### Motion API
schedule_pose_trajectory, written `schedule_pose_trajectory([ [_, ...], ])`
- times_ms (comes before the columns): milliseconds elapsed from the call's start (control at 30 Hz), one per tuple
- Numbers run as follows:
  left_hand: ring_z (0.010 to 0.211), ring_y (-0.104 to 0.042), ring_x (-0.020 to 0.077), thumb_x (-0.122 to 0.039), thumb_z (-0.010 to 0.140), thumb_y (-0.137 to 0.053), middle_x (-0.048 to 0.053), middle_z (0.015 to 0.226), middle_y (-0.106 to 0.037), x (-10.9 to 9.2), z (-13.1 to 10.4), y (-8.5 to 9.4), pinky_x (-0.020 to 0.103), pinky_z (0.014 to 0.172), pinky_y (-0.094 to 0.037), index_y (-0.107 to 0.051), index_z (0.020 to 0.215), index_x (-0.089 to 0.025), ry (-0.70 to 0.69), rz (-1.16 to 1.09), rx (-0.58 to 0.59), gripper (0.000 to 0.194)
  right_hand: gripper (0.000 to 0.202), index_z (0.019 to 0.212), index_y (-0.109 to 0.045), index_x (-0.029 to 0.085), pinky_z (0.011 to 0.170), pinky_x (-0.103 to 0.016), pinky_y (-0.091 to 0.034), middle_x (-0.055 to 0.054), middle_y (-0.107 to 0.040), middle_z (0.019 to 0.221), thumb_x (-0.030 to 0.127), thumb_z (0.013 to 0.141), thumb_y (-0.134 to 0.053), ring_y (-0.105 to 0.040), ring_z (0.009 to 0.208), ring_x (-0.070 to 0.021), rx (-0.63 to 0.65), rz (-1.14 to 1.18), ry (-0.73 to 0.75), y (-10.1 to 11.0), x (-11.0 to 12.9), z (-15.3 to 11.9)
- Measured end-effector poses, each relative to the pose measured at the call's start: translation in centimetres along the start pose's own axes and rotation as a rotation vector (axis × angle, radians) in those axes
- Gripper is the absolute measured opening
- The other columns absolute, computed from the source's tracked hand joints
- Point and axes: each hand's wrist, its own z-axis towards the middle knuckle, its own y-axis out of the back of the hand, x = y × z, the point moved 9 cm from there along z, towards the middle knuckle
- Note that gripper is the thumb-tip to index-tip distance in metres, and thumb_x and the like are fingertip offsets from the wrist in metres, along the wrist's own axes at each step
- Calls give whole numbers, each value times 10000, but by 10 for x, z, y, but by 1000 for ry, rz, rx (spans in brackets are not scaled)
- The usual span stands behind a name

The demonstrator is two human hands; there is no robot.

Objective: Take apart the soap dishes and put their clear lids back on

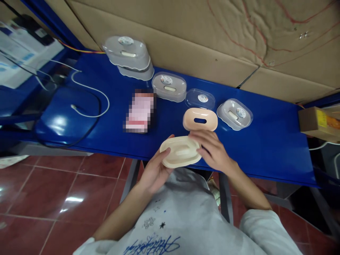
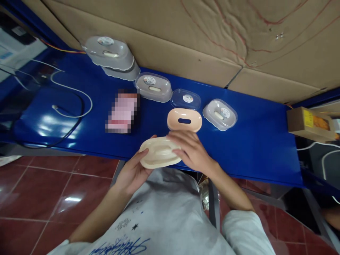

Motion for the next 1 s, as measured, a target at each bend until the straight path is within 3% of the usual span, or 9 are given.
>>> schedule_pose_trajectory([
  [100, 1363, -681, 231, -281, 984, -700, 56, 1437, -738, 4, 1, 0, 290, 1090, -596, -626, 1494, -220, 73, -82, -5, 519, 482, 1595, -526, 303, 1262, -612, -403, -84, -639, 1573, 362, 1116, -513, -564, 1496, -325, 20, -177, -214, 1, -39, 4],
  [200, 1361, -685, 244, -317, 1021, -650, 84, 1379, -769, 10, 5, 0, 306, 1070, -616, -659, 1429, -162, 138, -160, 16, 437, 374, 1457, -669, 308, 1202, -589, -465, -63, -757, 1409, 302, 1109, -533, -687, 1346, -308, -15, -251, -221, 6, -45, 3],
  [300, 1350, -696, 322, -427, 1036, -621, 125, 1264, -807, 12, 9, -7, 446, 1105, -618, -667, 1372, -137, 176, -213, 90, 446, 351, 1435, -680, 330, 1059, -500, -566, -38, -800, 1321, 298, 1098, -585, -745, 1237, -268, -94, -115, -156, 17, -26, -1],
  [433, 1296, -726, 327, -535, 1043, -592, 133, 1233, -808, 7, 15, -15, 472, 1088, -625, -682, 1312, -141, 146, -250, 143, 485, 439, 1505, -610, 363, 1015, -441, -576, 2, -794, 1340, 246, 1082, -621, -747, 1233, -231, 72, -29, 26, 7, 23, -5],
  [633, 1305, -713, 277, -310, 977, -717, 128, 1325, -777, 2, 18, -20, 381, 1124, -595, -690, 1322, -135, 78, -212, 160, 388, 438, 1509, -608, 277, 993, -443, -581, -43, -785, 1361, 213, 1076, -619, -739, 1231, -246, 162, -150, 139, -2, 50, -8],
  [733, 1329, -698, 305, -306, 970, -728, 131, 1316, -779, -1, 19, -14, 412, 1139, -589, -669, 1375, -139, 47, -186, 117, 441, 516, 1623, -483, 319, 1097, -459, -569, -38, -736, 1452, 331, 1113, -559, -697, 1328, -239, 157, -14, 143, 5, 29, 8],
  [800, 1346, -689, 304, -285, 968, -726, 110, 1295, -789, -6, 18, -11, 417, 1140, -590, -638, 1429, -172, 17, -183, 82, 483, 527, 1668, -406, 373, 1215, -525, -495, -27, -662, 1553, 328, 1144, -434, -619, 1444, -254, 97, -23, 47, 14, -6, 27],
  [900, 1397, -659, 291, -248, 966, -715, 92, 1318, -786, -11, 15, -14, 418, 1177, -564, -576, 1510, -219, -18, -184, 90, 562, 596, 1709, -338, 288, 1330, -652, -308, -97, -492, 1701, 415, 1132, -413, -410, 1611, -341, 67, -237, -230, 17, -74, 49],
  [1000, 1430, -638, 301, -263, 963, -719, 89, 1334, -782, -12, 14, -16, 442, 1210, -540, -567, 1523, -240, -23, -182, 90, 581, 632, 1669, -409, 223, 1328, -700, -257, -168, -460, 1703, 459, 1090, -505, -357, 1627, -399, 142, -337, -246, 4, -102, 52],
])
